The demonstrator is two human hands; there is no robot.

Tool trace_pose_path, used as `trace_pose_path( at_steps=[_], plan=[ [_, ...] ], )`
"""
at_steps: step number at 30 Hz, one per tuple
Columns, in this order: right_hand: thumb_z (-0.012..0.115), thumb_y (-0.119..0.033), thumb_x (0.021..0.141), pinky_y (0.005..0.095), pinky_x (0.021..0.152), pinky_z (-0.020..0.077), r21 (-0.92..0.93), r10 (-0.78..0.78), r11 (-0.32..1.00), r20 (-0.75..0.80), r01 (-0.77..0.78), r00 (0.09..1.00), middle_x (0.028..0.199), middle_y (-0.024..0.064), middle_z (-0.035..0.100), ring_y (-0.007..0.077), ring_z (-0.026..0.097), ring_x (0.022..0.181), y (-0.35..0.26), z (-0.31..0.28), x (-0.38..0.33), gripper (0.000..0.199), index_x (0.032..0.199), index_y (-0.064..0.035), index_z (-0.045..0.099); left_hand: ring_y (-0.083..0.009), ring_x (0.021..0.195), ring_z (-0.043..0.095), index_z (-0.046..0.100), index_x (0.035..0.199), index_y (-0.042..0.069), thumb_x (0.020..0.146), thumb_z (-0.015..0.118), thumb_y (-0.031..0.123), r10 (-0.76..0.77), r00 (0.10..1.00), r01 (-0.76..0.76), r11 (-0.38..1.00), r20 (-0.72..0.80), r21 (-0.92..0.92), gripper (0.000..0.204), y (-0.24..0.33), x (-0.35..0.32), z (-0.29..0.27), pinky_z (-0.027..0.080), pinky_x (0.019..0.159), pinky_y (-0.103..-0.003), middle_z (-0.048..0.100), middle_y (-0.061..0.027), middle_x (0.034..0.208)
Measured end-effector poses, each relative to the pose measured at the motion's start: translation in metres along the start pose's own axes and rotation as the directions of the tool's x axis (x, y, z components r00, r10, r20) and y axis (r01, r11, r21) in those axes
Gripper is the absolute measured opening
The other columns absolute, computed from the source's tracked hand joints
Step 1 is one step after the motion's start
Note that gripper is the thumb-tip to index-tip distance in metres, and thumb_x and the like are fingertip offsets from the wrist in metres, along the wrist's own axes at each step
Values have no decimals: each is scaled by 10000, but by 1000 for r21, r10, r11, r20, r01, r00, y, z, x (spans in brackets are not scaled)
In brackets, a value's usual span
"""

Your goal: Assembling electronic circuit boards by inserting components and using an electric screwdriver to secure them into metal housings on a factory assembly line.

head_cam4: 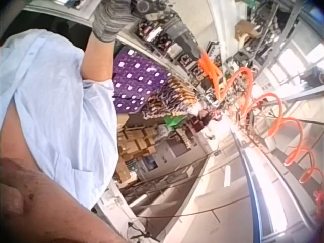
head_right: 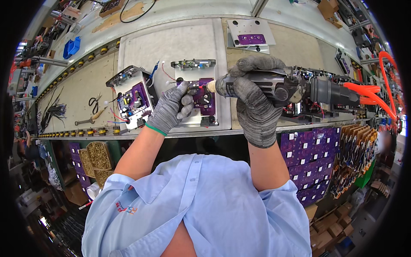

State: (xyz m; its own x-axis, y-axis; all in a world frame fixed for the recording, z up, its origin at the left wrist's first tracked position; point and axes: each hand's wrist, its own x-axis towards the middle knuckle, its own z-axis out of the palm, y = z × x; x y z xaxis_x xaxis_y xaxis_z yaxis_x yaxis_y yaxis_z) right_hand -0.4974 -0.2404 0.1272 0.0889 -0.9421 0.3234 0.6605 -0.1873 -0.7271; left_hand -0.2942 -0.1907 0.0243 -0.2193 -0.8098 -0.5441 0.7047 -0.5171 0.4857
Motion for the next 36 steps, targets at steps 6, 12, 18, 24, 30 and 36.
trace_pose_path(
  at_steps=[6,12,18,24,30,36],
  plan=[
    [662,40,808,367,761,606,-68,2,998,-65,-6,998,1004,125,652,218,679,898,1,3,0,318,1111,-14,584,-104,449,478,602,958,49,997,550,412,-80,996,84,993,-50,86,369,8,1,2,360,345,-231,595,-30,679],
    [683,19,817,334,714,582,-327,-87,942,-32,72,996,954,104,656,177,660,816,24,-15,11,298,1098,-14,591,-149,591,608,567,1119,-8,998,490,214,-43,988,75,972,-146,224,264,15,-16,-20,428,383,-244,674,-168,962],
    [632,97,841,313,683,554,-267,139,952,-58,-149,989,945,77,649,144,620,753,53,-19,7,277,1096,-7,597,-156,640,631,542,1203,-60,923,494,23,18,992,-18,1000,-121,9,295,9,-34,-59,472,408,-234,680,-174,985],
    [636,117,831,300,777,553,-261,202,943,-44,-207,978,1001,77,662,145,644,843,74,-30,6,333,1135,-10,589,-105,438,470,539,1207,-73,1029,440,216,62,995,-46,981,-82,187,354,5,-47,-51,411,411,-195,672,-106,867],
    [633,52,874,277,774,537,-478,218,867,106,-143,970,1004,45,636,121,613,806,80,-21,9,274,1132,-34,592,-90,465,456,575,1164,-55,1028,496,279,-22,997,36,980,-73,194,370,1,-47,-63,422,448,-220,581,-39,755],
    [574,163,812,296,973,478,-412,280,891,167,-191,945,1132,30,580,109,548,1074,91,-19,9,388,1094,-104,559,-103,608,555,607,1141,-50,989,586,275,50,998,-39,974,-45,221,359,-2,-43,-54,415,462,-204,573,-29,777]
  ],
)
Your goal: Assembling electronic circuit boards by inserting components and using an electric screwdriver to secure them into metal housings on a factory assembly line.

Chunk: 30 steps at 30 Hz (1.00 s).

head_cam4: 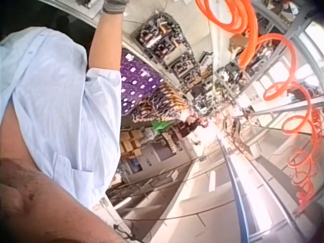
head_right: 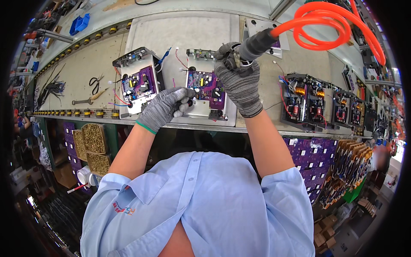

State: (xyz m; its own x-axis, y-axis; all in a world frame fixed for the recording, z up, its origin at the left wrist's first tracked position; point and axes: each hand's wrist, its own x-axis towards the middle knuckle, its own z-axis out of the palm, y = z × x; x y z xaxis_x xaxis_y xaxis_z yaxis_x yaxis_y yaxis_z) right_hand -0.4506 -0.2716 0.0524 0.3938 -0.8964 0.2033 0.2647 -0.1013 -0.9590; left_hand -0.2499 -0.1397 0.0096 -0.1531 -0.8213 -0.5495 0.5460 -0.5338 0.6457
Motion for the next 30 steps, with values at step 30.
trace_pose_path(
  at_steps=[30],
  plan=[
    [720,-38,793,393,847,591,385,-91,916,-80,115,993,1052,87,641,213,656,976,-95,5,-43,368,1130,-75,579,-104,488,492,548,924,66,1014,535,365,41,999,-41,976,-2,-215,313,-8,3,39,329,337,-213,538,0,653]
  ],
)
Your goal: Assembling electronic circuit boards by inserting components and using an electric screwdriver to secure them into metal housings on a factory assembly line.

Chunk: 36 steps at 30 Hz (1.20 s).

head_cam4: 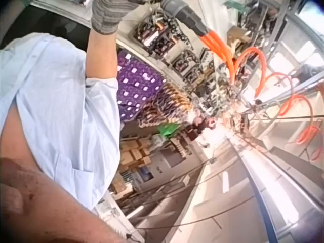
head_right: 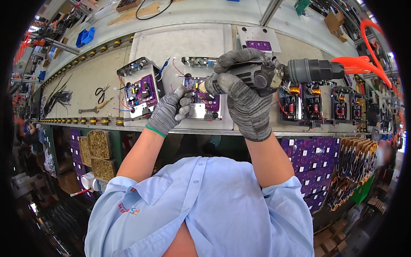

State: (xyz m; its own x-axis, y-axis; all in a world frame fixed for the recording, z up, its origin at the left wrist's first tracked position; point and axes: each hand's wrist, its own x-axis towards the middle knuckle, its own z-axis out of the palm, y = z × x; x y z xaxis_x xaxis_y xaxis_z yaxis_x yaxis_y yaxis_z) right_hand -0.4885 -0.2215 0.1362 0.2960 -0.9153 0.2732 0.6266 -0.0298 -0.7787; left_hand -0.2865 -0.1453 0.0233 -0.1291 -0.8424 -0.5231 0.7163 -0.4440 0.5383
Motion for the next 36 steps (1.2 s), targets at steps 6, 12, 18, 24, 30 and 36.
trace_pose_path(
  at_steps=[6,12,18,24,30,36],
  plan=[
    [723,-36,793,395,849,592,-38,-58,998,-30,57,998,1052,87,644,216,665,969,-6,-12,0,377,1141,-66,581,-76,446,473,563,880,96,994,567,393,-61,994,66,996,90,-52,318,-2,10,13,336,311,-214,548,11,647],
    [721,-46,798,405,880,579,-47,-49,998,-14,48,999,1051,85,643,220,661,978,-4,-23,0,369,1140,-71,584,-96,383,446,570,759,102,970,572,476,-150,982,158,985,-114,70,429,-1,21,26,318,306,-227,510,8,551],
    [721,-35,809,384,875,574,-179,-56,983,-113,35,992,1042,91,647,209,652,951,8,-29,4,356,1137,-67,584,-81,430,458,634,866,40,950,596,501,-80,977,127,961,-196,244,471,8,4,10,309,334,-238,542,6,610],
    [652,68,842,325,760,586,-278,77,954,-120,-108,990,1040,72,641,165,640,883,50,-51,7,348,1157,-62,582,-38,456,391,628,867,49,972,589,445,-38,968,134,914,-249,383,412,17,-40,-7,290,388,-190,481,45,613],
    [650,90,828,315,757,572,-364,128,923,-29,-129,991,1072,87,639,163,643,882,64,-44,10,373,1163,-56,577,-36,430,351,627,847,57,977,600,388,-36,984,89,946,-172,313,356,4,-54,-35,280,382,-202,476,37,609],
    [672,114,785,302,802,547,-448,196,885,111,-127,974,1025,66,618,175,612,986,74,-30,16,362,1077,-73,566,-45,459,395,620,849,39,961,620,413,-45,971,113,952,-234,285,391,-8,-52,-36,305,403,-208,495,26,647]
  ],
)
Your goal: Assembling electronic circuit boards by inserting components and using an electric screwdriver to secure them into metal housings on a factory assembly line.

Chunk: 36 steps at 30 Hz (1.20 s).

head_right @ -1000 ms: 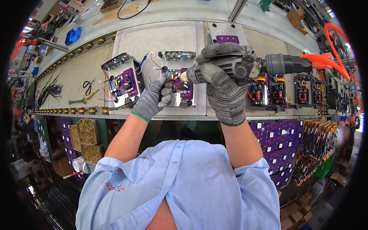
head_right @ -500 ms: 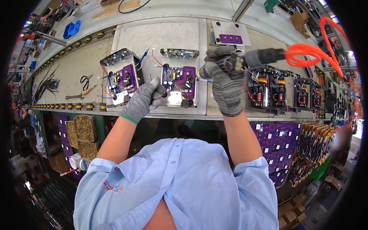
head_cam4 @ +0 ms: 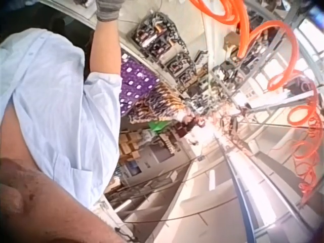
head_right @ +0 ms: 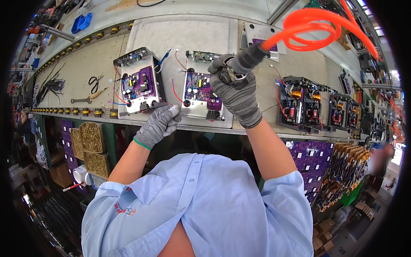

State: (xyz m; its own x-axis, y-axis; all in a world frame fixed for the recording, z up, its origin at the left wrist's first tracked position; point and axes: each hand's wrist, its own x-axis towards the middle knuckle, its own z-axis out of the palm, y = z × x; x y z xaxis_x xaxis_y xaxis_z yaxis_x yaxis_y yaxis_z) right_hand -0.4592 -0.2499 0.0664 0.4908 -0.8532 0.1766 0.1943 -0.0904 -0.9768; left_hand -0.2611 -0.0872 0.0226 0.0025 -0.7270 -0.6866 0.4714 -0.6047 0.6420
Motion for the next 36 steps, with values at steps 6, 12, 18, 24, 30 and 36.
trace_pose_path(
  at_steps=[6,12,18,24,30,36],
  plan=[
    [662,82,803,289,830,526,-6,-27,1000,-12,27,1000,994,61,648,148,629,928,4,9,-4,317,1076,-59,585,-41,468,380,604,844,43,943,630,460,14,999,-19,992,41,126,429,8,-3,17,311,415,-207,484,27,658],
    [689,67,779,289,825,523,-9,-68,998,-75,68,995,1007,46,669,125,627,911,12,14,-14,294,1046,-39,626,-22,492,391,584,905,86,951,648,373,-13,998,5,992,67,127,298,-9,-5,12,316,412,-180,528,22,727],
    [688,64,809,316,811,552,181,22,983,120,-43,993,1027,65,669,143,637,921,-10,-22,-8,308,1089,-47,622,-45,518,406,606,952,70,959,628,398,10,1000,-5,967,-19,256,329,-42,-37,-19,314,426,-199,509,26,729],
    [700,35,853,292,644,540,102,-178,969,-355,227,918,965,45,660,128,620,742,15,-93,19,307,1128,-70,610,-75,491,417,596,949,27,954,615,383,-82,909,217,931,-410,295,357,-71,-69,-98,305,394,-230,492,6,696],
    [717,-2,844,289,591,500,-36,-32,999,-498,17,867,931,40,632,128,575,696,57,-98,-35,336,1148,-68,592,-143,467,454,660,972,26,938,614,344,184,680,-15,971,-710,237,323,-25,-28,-261,360,419,-315,551,-24,648],
    [698,14,853,254,591,501,-101,-27,995,-509,-28,860,1019,11,649,85,568,732,39,-64,-76,370,1194,-77,584,-268,897,675,683,1102,-49,892,649,440,408,754,188,616,-514,765,534,38,77,-352,503,865,-395,721,-190,953]
  ],
)
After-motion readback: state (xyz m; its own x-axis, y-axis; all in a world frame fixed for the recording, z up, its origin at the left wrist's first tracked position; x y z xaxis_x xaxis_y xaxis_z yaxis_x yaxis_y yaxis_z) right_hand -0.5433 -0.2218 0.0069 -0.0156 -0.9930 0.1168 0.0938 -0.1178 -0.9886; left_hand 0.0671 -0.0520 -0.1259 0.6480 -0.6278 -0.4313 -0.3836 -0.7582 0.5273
